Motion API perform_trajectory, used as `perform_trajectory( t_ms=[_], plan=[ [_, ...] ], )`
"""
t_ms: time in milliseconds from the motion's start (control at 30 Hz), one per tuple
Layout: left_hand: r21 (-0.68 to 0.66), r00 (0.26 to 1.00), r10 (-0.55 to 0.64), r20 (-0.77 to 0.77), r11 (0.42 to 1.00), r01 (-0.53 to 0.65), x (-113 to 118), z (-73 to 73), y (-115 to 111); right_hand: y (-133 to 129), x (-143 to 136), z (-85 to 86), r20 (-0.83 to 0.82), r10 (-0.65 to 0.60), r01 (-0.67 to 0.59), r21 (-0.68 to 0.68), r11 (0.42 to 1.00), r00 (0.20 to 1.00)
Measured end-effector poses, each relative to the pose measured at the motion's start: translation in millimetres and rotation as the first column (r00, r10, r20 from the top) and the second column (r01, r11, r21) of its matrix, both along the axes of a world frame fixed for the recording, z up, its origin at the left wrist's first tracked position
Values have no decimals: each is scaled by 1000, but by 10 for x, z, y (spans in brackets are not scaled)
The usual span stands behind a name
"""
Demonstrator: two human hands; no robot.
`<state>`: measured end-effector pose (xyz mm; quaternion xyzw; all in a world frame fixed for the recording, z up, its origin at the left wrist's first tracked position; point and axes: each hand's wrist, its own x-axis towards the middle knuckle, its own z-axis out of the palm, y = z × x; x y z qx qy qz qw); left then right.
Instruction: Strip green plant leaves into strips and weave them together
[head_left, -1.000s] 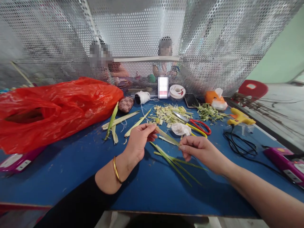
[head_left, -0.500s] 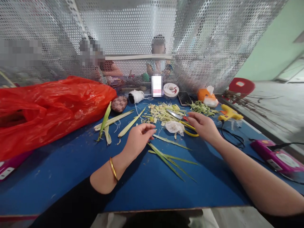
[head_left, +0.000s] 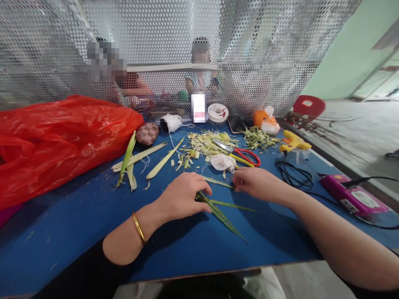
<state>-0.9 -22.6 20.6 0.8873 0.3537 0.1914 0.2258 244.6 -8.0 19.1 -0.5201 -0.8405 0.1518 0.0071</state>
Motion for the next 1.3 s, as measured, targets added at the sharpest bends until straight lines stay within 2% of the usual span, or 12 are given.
perform_trajectory(
  t_ms=[233, 367, 467, 567, 733, 800, 933, 1033, 1100, 1167, 1300],
  plan=[
    [20, 989, -34, -141, 999, 37, -10, -40, 23, -16, -4, -7, 6, 3, -4, 29, 1000, 1000],
    [-27, 978, -15, -210, 1000, 10, 2, -5, 9, -38, -9, 46, -135, -11, 12, 5, 1000, 991],
    [-57, 974, 15, -227, 998, -29, 7, 4, 5, -68, -30, 74, -238, 38, -60, -85, 995, 971],
    [-69, 967, -4, -254, 997, -14, 9, -10, 2, -95, -47, 74, -275, 65, -109, -147, 983, 959],
    [-38, 965, -56, -255, 998, 48, 23, -12, -16, -90, -27, 29, -336, 64, -109, -114, 988, 940],
    [-45, 975, -34, -218, 999, 25, 27, 8, -21, -72, -10, 18, -383, 45, -96, -116, 989, 923],
    [-193, 991, 130, -18, 972, -131, 16, 40, -17, -41, 5, 40, -532, -14, -90, -170, 981, 847],
    [-272, 933, 296, 203, 933, -236, 9, 15, -5, -47, -7, 86, -661, -111, -96, -269, 958, 742],
    [-277, 894, 363, 262, 916, -291, 14, -15, 0, -64, -23, 116, -701, -171, -121, -346, 930, 693],
    [-257, 899, 354, 258, 922, -289, 27, -38, -4, -82, -39, 139, -719, -220, -141, -405, 903, 659],
    [-210, 956, 236, 173, 957, -198, 68, -43, -41, -97, -62, 149, -755, -327, -153, -488, 859, 569]
  ],
)
